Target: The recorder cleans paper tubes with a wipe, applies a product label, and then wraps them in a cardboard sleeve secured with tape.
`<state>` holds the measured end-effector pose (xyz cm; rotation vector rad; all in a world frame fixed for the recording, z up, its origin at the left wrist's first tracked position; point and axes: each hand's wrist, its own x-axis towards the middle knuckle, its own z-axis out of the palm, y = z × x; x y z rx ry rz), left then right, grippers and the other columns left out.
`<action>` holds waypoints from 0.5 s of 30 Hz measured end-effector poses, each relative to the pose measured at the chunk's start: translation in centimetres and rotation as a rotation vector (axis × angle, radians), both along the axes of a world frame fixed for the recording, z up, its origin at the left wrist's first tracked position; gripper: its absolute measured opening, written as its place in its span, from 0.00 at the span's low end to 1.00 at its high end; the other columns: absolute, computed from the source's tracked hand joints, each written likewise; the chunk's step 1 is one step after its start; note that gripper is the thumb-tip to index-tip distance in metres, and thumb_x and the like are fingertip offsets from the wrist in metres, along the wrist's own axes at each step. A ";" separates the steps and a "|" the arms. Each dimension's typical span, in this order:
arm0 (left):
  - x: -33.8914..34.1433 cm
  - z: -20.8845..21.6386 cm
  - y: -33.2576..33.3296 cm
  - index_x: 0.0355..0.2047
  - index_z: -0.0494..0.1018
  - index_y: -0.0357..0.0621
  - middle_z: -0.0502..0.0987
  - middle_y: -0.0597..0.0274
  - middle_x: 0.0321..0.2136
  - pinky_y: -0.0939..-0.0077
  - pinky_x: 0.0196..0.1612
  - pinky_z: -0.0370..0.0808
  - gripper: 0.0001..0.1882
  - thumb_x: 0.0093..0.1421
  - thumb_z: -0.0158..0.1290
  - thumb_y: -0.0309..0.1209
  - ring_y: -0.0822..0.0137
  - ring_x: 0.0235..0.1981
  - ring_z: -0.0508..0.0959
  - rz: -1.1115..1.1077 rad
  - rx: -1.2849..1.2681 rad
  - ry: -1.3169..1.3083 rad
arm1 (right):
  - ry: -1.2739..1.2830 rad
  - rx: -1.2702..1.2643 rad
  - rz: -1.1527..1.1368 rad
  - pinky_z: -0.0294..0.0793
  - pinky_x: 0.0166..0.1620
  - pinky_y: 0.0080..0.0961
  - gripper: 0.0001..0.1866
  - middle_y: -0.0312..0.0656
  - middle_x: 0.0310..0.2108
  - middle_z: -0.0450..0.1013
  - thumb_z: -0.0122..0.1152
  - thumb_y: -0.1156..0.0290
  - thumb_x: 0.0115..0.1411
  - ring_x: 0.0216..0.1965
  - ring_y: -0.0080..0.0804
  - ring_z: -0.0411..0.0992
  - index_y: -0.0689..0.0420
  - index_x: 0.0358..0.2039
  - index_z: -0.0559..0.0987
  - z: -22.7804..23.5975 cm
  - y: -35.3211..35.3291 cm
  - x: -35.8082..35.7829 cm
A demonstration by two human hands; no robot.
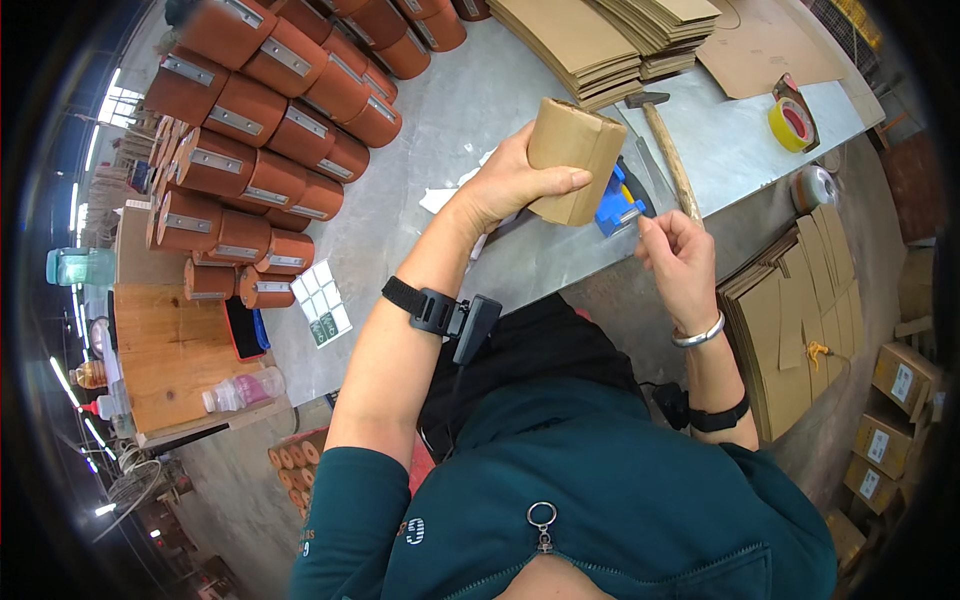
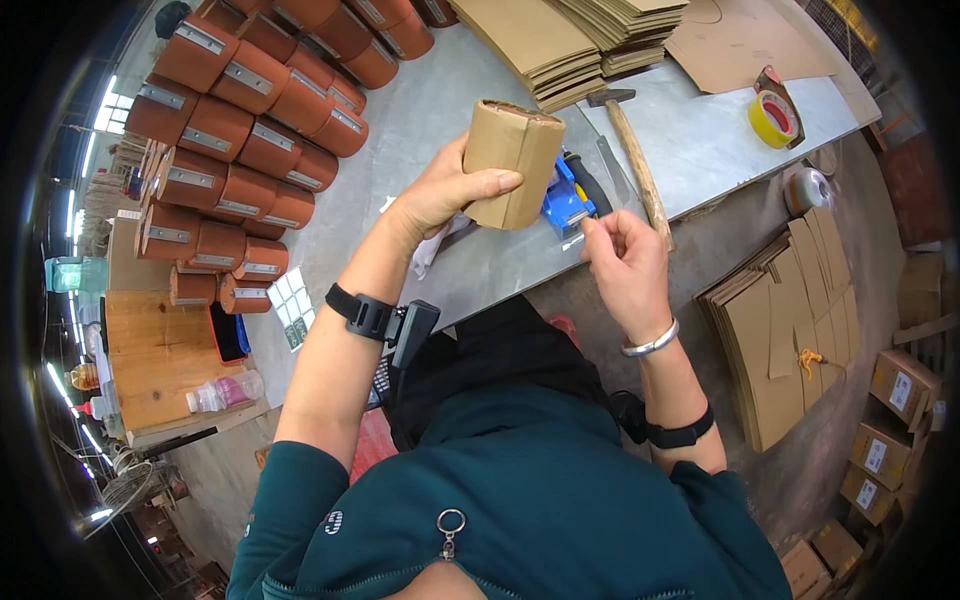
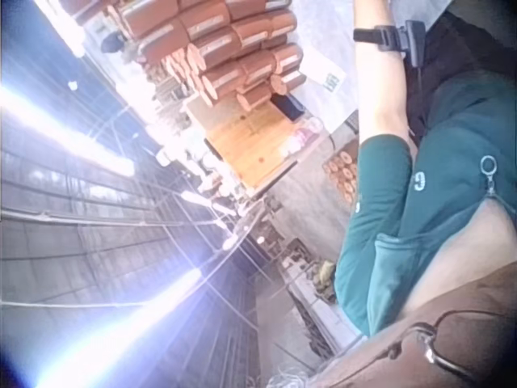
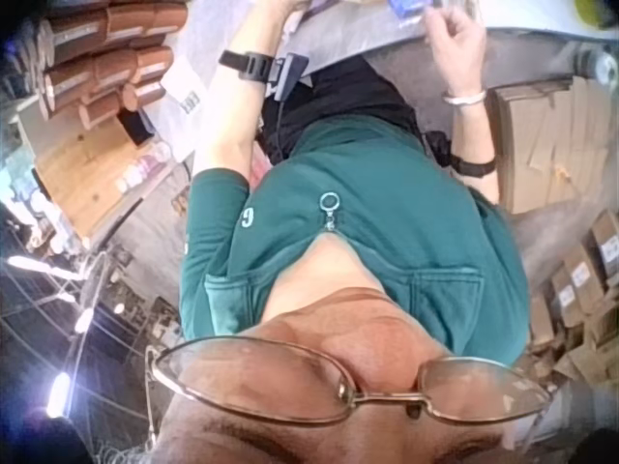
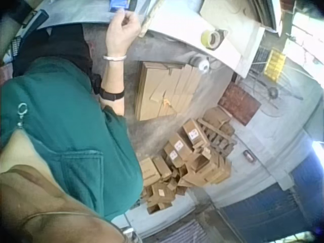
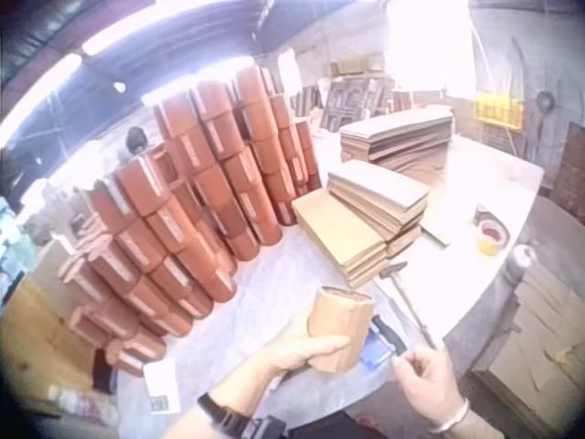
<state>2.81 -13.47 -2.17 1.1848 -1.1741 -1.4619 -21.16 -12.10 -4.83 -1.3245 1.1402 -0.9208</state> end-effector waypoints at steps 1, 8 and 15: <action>0.0 0.0 0.0 0.59 0.66 0.39 0.76 0.54 0.50 0.67 0.56 0.73 0.43 0.45 0.69 0.42 0.62 0.52 0.76 0.008 -0.004 -0.004 | 0.006 0.026 0.001 0.61 0.22 0.13 0.11 0.30 0.19 0.71 0.61 0.69 0.64 0.19 0.11 0.64 0.61 0.27 0.76 -0.4 0.4 -0.3; 0.3 -0.4 0.1 0.61 0.62 0.37 0.75 0.54 0.51 0.67 0.56 0.73 0.40 0.52 0.66 0.40 0.64 0.52 0.76 -0.035 -0.051 -0.032 | 0.132 -0.035 -0.012 0.62 0.21 0.18 0.12 0.33 0.16 0.71 0.62 0.71 0.62 0.17 0.15 0.66 0.63 0.24 0.76 -4.1 -0.2 -0.2; -0.2 -0.2 0.9 0.61 0.62 0.38 0.75 0.54 0.50 0.67 0.56 0.73 0.40 0.51 0.67 0.37 0.64 0.52 0.75 0.021 -0.034 0.044 | 0.412 -0.425 0.023 0.65 0.23 0.26 0.09 0.42 0.14 0.67 0.63 0.74 0.60 0.16 0.24 0.64 0.64 0.25 0.75 -1.6 0.4 0.0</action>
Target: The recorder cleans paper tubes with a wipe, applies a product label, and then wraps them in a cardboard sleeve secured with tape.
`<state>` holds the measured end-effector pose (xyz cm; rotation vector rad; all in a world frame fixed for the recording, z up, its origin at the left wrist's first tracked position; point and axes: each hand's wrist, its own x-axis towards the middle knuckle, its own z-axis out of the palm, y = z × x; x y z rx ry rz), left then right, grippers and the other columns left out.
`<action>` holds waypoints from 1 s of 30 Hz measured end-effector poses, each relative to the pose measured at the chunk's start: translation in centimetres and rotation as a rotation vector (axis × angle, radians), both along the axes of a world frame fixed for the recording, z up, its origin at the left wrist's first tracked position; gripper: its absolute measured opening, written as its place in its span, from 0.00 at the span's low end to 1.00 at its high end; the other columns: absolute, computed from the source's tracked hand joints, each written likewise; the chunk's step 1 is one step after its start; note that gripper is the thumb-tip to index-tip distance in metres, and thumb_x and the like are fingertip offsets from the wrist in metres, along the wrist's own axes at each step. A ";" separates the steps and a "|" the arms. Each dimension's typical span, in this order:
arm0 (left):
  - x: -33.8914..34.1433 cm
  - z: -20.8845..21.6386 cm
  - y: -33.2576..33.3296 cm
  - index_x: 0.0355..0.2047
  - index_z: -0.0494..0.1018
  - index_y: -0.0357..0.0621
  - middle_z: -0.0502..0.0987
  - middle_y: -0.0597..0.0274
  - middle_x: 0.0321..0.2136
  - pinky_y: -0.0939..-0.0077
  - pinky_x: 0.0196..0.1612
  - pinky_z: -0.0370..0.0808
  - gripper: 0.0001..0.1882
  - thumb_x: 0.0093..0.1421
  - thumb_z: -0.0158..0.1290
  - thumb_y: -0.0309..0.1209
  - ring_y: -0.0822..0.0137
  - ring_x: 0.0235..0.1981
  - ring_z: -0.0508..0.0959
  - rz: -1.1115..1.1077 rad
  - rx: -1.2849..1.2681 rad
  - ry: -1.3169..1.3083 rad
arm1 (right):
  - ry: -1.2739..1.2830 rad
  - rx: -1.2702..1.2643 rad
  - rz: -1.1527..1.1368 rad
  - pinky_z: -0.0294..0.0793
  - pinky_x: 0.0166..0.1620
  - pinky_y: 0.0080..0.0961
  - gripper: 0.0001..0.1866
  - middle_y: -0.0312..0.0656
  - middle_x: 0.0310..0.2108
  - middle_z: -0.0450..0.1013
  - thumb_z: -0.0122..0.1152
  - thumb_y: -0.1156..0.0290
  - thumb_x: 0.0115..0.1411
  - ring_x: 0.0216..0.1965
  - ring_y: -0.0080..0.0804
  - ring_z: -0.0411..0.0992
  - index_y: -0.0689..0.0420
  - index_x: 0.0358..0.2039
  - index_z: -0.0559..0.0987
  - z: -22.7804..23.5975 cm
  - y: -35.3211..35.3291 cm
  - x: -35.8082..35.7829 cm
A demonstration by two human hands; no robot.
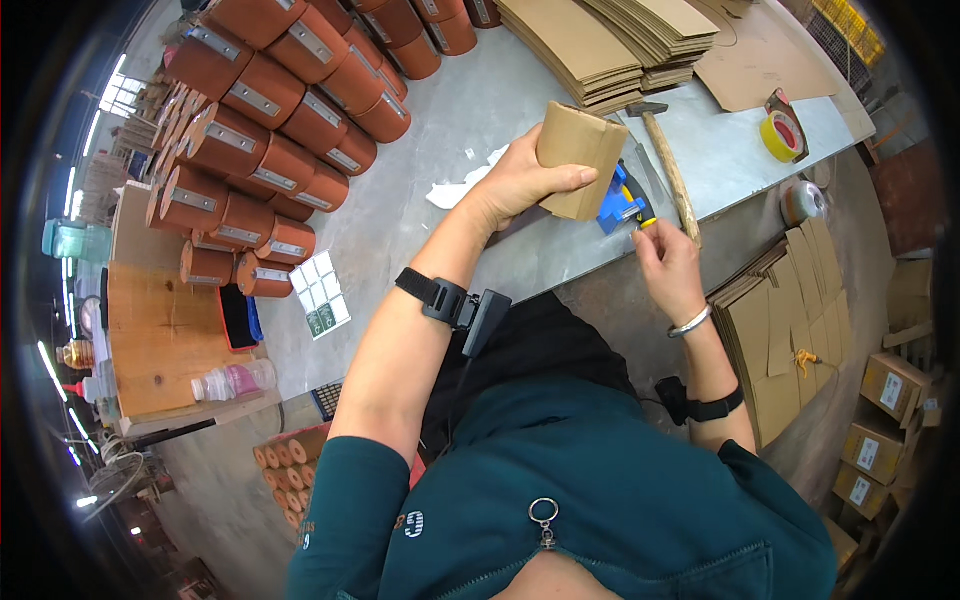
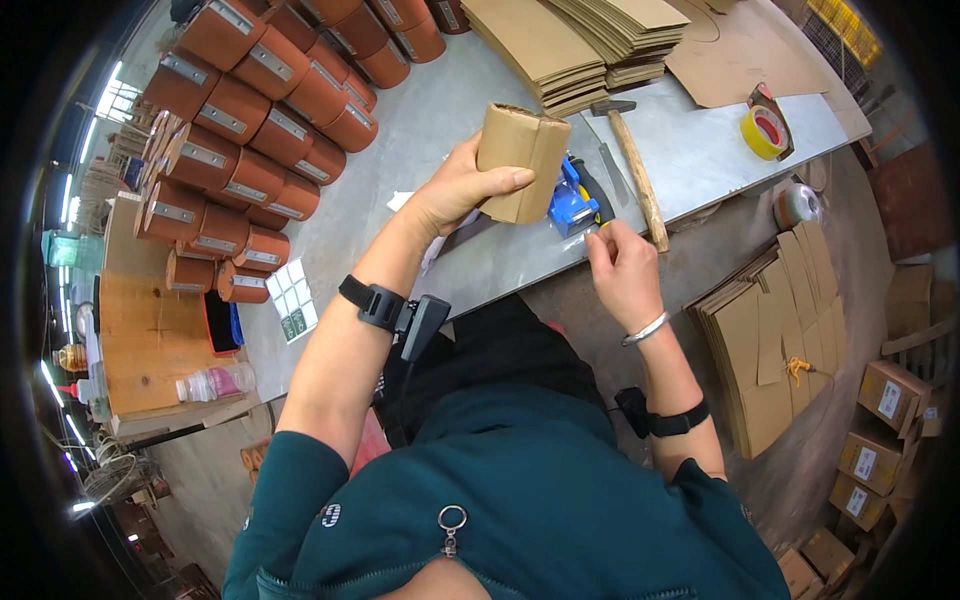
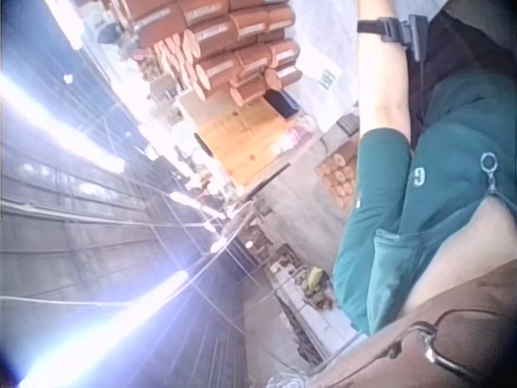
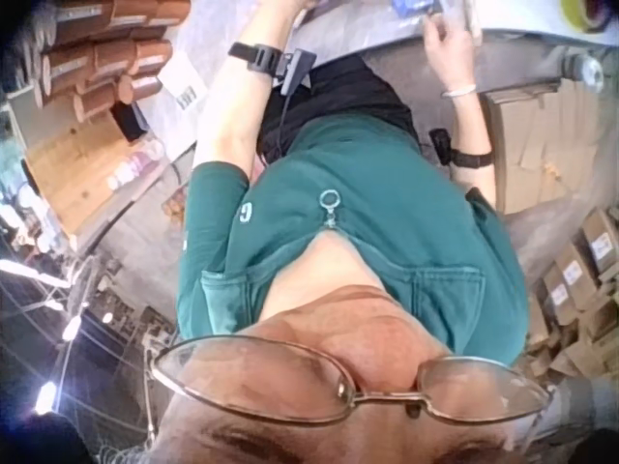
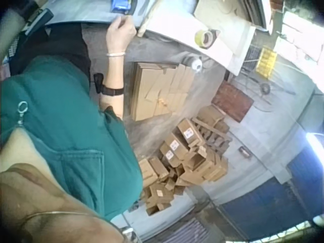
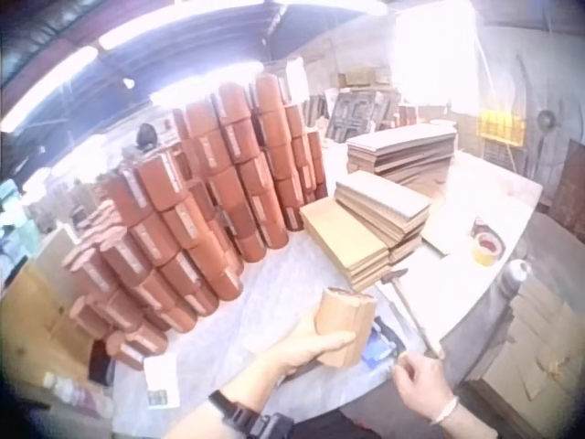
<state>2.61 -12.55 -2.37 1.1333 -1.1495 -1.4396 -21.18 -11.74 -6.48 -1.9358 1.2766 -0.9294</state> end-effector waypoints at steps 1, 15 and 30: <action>-0.2 0.1 0.3 0.61 0.62 0.38 0.75 0.54 0.50 0.67 0.56 0.73 0.40 0.51 0.67 0.37 0.64 0.52 0.75 0.002 -0.026 0.004 | -0.011 0.049 0.004 0.64 0.23 0.25 0.10 0.40 0.14 0.67 0.62 0.74 0.60 0.16 0.23 0.63 0.64 0.25 0.75 1.3 0.1 -0.2; 0.1 0.4 4.2 0.55 0.65 0.36 0.75 0.53 0.49 0.68 0.52 0.75 0.42 0.41 0.70 0.36 0.63 0.50 0.77 0.109 -0.073 -0.005 | 0.045 -0.130 0.472 0.71 0.25 0.30 0.08 0.49 0.19 0.72 0.61 0.75 0.60 0.19 0.39 0.74 0.64 0.26 0.73 9.5 -1.2 5.3; 1.2 0.4 6.8 0.57 0.63 0.35 0.75 0.53 0.48 0.68 0.52 0.75 0.45 0.42 0.72 0.38 0.63 0.50 0.77 0.113 -0.032 -0.009 | 0.047 -0.112 0.263 0.68 0.22 0.27 0.20 0.42 0.14 0.69 0.74 0.62 0.53 0.15 0.27 0.67 0.62 0.23 0.72 7.1 -0.1 6.2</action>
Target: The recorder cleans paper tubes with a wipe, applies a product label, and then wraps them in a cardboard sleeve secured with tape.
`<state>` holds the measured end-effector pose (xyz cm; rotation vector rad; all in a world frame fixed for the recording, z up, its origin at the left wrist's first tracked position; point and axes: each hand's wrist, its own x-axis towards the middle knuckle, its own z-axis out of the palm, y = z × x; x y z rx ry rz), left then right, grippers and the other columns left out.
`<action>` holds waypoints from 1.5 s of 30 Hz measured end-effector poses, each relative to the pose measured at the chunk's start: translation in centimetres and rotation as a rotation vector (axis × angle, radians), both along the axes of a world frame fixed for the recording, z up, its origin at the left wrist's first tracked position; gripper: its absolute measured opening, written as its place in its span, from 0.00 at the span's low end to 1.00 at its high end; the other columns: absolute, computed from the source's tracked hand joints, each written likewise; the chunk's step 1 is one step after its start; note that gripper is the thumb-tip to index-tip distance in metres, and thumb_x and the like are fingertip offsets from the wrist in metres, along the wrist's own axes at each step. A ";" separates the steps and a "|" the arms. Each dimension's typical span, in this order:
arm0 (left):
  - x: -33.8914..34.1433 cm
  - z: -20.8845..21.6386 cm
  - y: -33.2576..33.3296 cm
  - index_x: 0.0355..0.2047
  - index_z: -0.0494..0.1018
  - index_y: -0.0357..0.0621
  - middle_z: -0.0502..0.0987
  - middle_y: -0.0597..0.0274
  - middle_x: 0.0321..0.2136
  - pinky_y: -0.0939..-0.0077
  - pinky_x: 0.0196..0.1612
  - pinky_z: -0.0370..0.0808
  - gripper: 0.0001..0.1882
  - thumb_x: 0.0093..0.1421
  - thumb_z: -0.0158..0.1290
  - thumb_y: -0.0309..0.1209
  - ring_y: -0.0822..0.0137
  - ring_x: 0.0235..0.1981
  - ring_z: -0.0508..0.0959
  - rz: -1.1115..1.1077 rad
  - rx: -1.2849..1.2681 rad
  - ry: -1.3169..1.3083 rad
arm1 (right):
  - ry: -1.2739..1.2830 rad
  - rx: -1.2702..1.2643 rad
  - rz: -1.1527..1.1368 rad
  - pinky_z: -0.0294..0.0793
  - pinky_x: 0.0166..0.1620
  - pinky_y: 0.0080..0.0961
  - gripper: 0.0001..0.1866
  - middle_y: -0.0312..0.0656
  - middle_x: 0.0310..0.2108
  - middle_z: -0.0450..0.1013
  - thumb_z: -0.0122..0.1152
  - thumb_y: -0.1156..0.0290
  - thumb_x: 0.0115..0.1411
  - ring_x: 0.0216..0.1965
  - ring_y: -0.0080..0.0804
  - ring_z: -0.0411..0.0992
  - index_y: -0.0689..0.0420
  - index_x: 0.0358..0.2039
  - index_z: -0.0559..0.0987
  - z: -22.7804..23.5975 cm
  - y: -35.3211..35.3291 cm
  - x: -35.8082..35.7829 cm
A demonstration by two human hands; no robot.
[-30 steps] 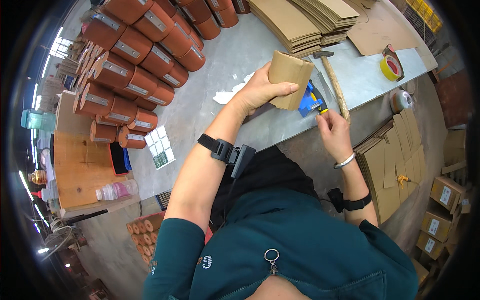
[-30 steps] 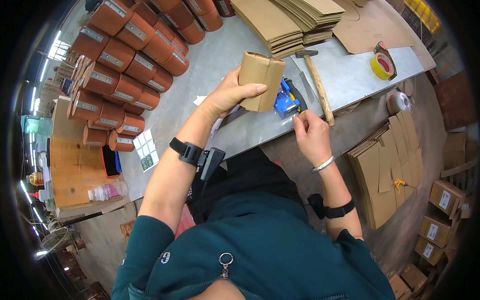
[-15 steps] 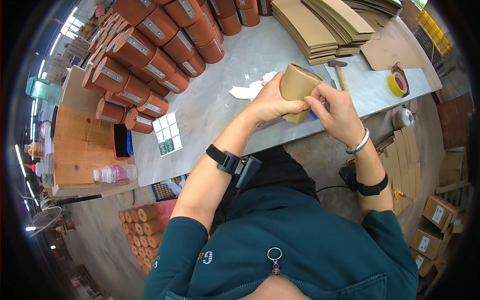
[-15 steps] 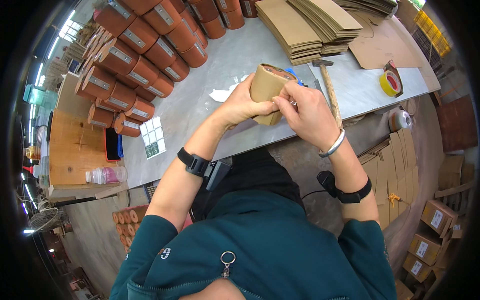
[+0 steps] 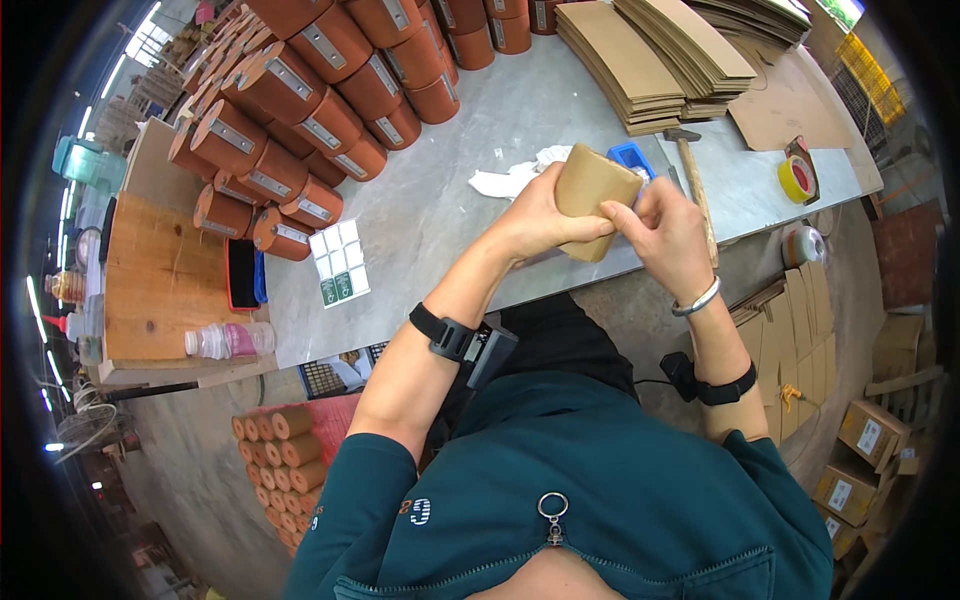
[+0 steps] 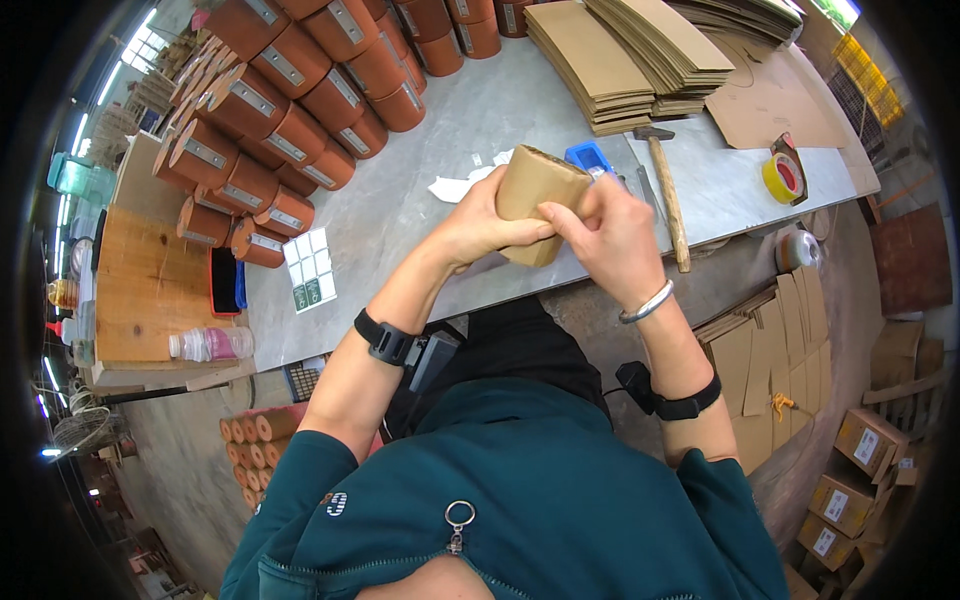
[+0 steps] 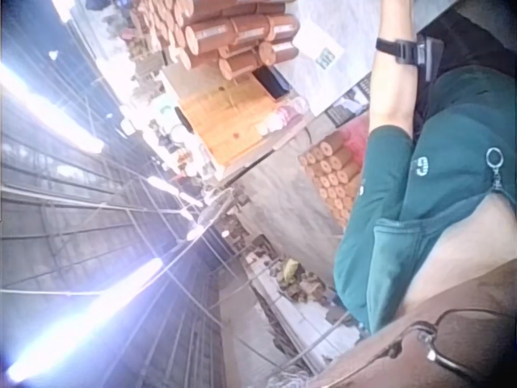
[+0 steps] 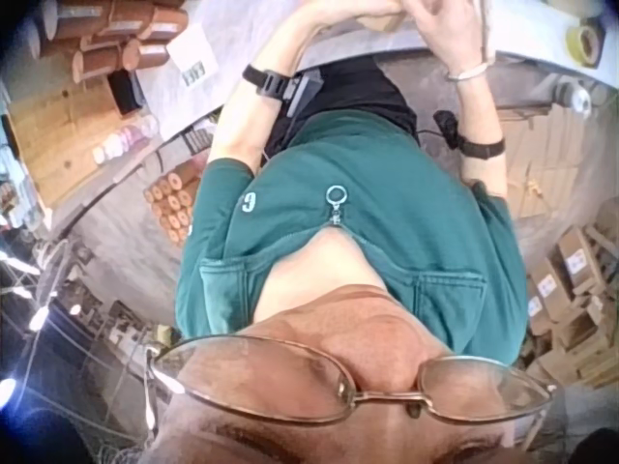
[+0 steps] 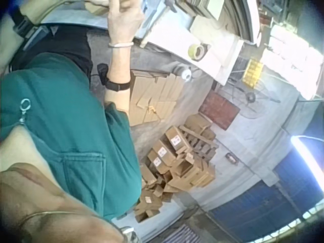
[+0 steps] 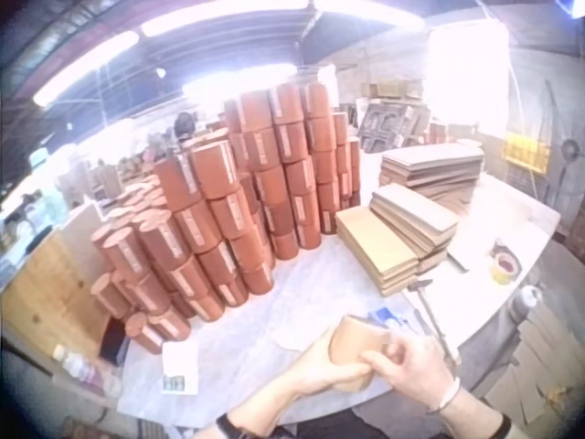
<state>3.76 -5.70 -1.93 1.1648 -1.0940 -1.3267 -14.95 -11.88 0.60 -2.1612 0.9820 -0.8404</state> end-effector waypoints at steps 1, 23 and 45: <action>0.1 0.0 0.5 0.57 0.63 0.35 0.75 0.53 0.48 0.68 0.52 0.75 0.45 0.42 0.72 0.38 0.63 0.50 0.77 0.013 0.013 -0.006 | -0.034 -0.034 0.001 0.68 0.22 0.27 0.20 0.42 0.14 0.69 0.74 0.62 0.53 0.15 0.27 0.67 0.62 0.23 0.72 -0.1 0.0 0.0; 5.0 -1.5 22.2 0.61 0.63 0.36 0.73 0.51 0.53 0.64 0.56 0.74 0.43 0.52 0.63 0.50 0.61 0.53 0.76 0.377 -0.156 0.447 | -0.208 0.500 0.726 0.77 0.44 0.23 0.34 0.41 0.37 0.78 0.77 0.59 0.52 0.39 0.25 0.77 0.66 0.50 0.71 -1.2 11.7 8.3; -4.5 -24.6 72.2 0.54 0.68 0.52 0.72 0.53 0.50 0.60 0.44 0.76 0.32 0.59 0.50 0.59 0.51 0.49 0.72 2.179 -0.622 1.521 | 0.324 0.362 0.923 0.78 0.39 0.19 0.16 0.42 0.35 0.77 0.57 0.70 0.68 0.34 0.23 0.75 0.68 0.50 0.74 -10.2 16.4 14.0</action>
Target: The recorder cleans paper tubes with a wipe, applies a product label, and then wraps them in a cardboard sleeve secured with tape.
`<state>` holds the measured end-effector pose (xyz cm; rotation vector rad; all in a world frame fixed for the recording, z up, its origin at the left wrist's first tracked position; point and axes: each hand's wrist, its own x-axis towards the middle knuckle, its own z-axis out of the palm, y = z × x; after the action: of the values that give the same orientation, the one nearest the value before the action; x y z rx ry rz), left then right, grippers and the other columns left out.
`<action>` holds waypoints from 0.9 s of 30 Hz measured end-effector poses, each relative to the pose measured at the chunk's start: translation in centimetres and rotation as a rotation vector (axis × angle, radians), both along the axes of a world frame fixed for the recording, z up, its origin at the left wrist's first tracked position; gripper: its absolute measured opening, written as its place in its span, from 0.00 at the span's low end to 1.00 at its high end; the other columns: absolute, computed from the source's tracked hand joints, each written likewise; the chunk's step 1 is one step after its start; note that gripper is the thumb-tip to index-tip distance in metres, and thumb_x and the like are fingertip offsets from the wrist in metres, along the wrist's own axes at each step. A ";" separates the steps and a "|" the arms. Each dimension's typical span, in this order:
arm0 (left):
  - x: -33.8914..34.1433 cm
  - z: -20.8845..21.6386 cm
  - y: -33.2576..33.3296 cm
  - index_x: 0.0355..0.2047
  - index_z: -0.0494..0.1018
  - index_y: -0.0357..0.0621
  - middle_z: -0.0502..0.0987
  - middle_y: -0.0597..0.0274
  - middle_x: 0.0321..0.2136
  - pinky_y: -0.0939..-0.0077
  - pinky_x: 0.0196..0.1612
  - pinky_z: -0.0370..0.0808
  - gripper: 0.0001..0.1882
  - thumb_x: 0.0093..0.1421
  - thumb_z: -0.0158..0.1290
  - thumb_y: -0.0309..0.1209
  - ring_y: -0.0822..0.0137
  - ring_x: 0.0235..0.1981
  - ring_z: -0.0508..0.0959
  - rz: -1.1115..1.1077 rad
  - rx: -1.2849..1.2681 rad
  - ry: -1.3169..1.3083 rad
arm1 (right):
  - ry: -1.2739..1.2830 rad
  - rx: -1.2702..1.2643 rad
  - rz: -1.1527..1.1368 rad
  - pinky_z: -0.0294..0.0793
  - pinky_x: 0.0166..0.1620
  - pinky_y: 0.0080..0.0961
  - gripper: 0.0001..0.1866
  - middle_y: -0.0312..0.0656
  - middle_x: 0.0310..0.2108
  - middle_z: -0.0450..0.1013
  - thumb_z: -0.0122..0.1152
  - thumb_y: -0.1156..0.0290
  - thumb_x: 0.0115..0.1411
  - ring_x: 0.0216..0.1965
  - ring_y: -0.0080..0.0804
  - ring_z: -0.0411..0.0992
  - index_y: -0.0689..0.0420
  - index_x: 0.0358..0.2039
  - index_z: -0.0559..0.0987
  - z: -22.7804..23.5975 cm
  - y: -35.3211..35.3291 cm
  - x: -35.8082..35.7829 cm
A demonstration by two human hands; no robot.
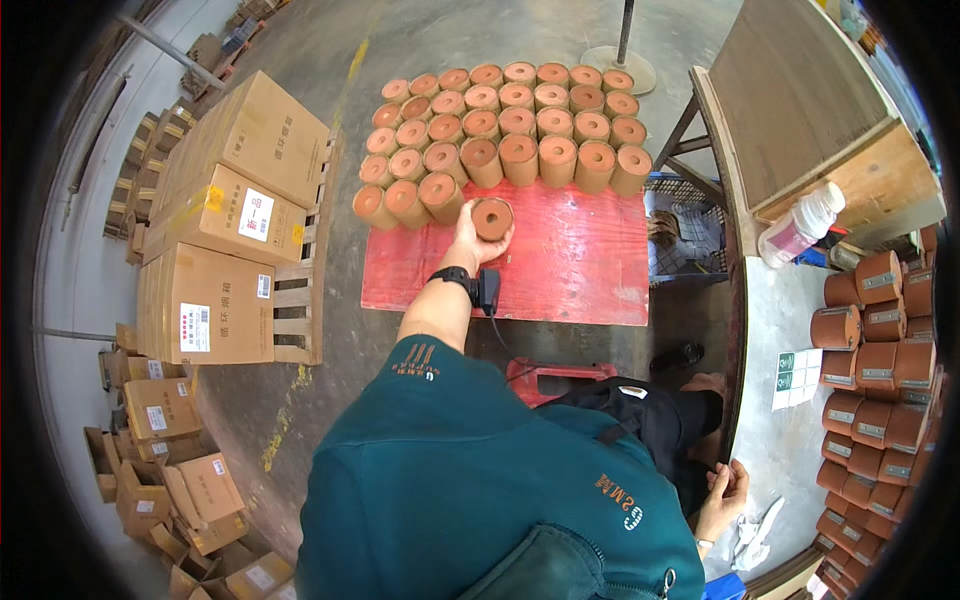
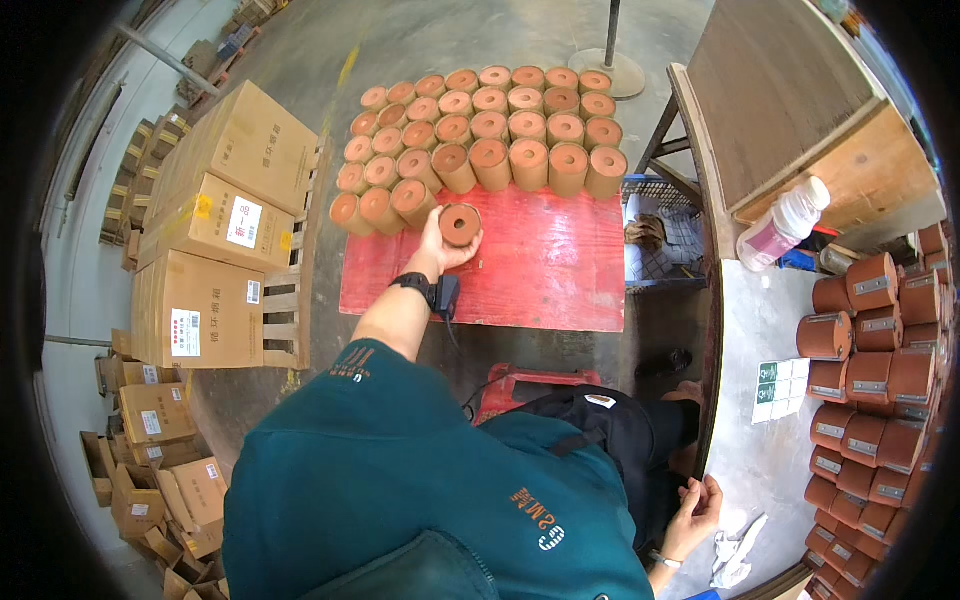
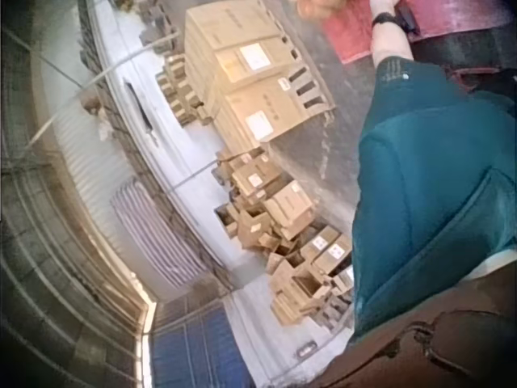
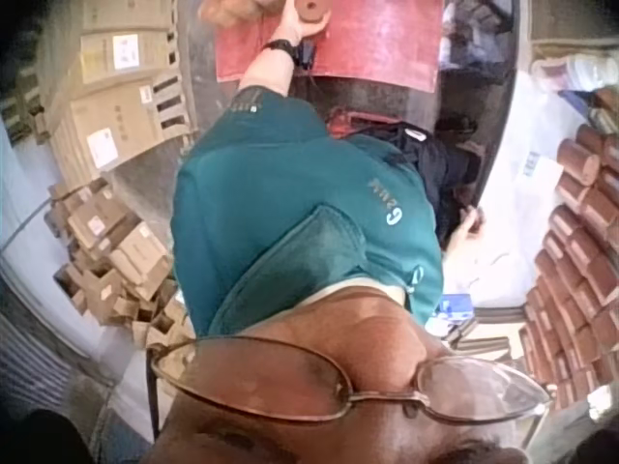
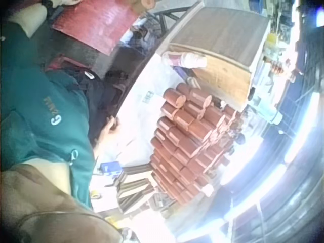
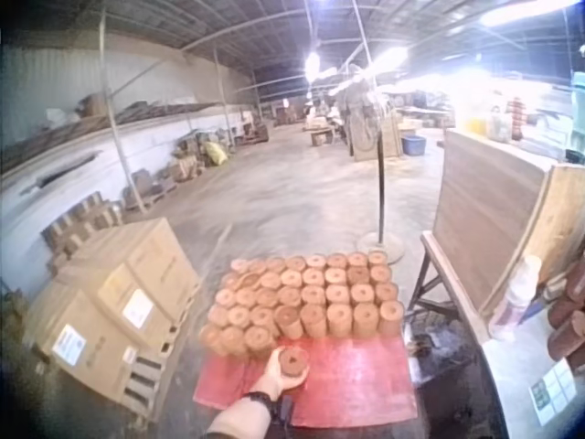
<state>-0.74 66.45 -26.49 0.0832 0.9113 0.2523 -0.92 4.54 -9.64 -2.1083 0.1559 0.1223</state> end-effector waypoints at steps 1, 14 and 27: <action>0.2 -0.6 0.9 0.53 0.68 0.50 0.72 0.53 0.49 0.62 0.43 0.77 0.32 0.59 0.49 0.60 0.51 0.48 0.72 0.083 -0.080 0.020 | 0.007 0.007 0.001 0.78 0.39 0.19 0.16 0.42 0.35 0.77 0.57 0.70 0.68 0.34 0.23 0.75 0.68 0.50 0.74 0.0 0.2 0.1; 4.1 -5.9 4.0 0.59 0.61 0.40 0.68 0.44 0.50 0.50 0.51 0.75 0.36 0.65 0.38 0.59 0.47 0.46 0.74 0.613 -0.054 -0.016 | -0.076 -0.006 -0.146 0.78 0.42 0.21 0.16 0.44 0.38 0.77 0.57 0.69 0.68 0.37 0.25 0.75 0.68 0.51 0.73 0.8 -0.1 -0.7; 5.6 -2.0 0.0 0.51 0.67 0.39 0.77 0.50 0.44 0.59 0.50 0.77 0.27 0.64 0.50 0.50 0.56 0.47 0.78 -0.059 0.185 0.264 | -0.335 -0.875 -0.549 0.65 0.59 0.45 0.23 0.50 0.55 0.69 0.66 0.72 0.52 0.57 0.53 0.64 0.57 0.50 0.77 2.5 -8.8 -2.8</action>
<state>4.88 66.45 -28.50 0.3198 1.1441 0.2740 -3.70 -4.28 -7.13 -2.8044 0.6702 -0.7469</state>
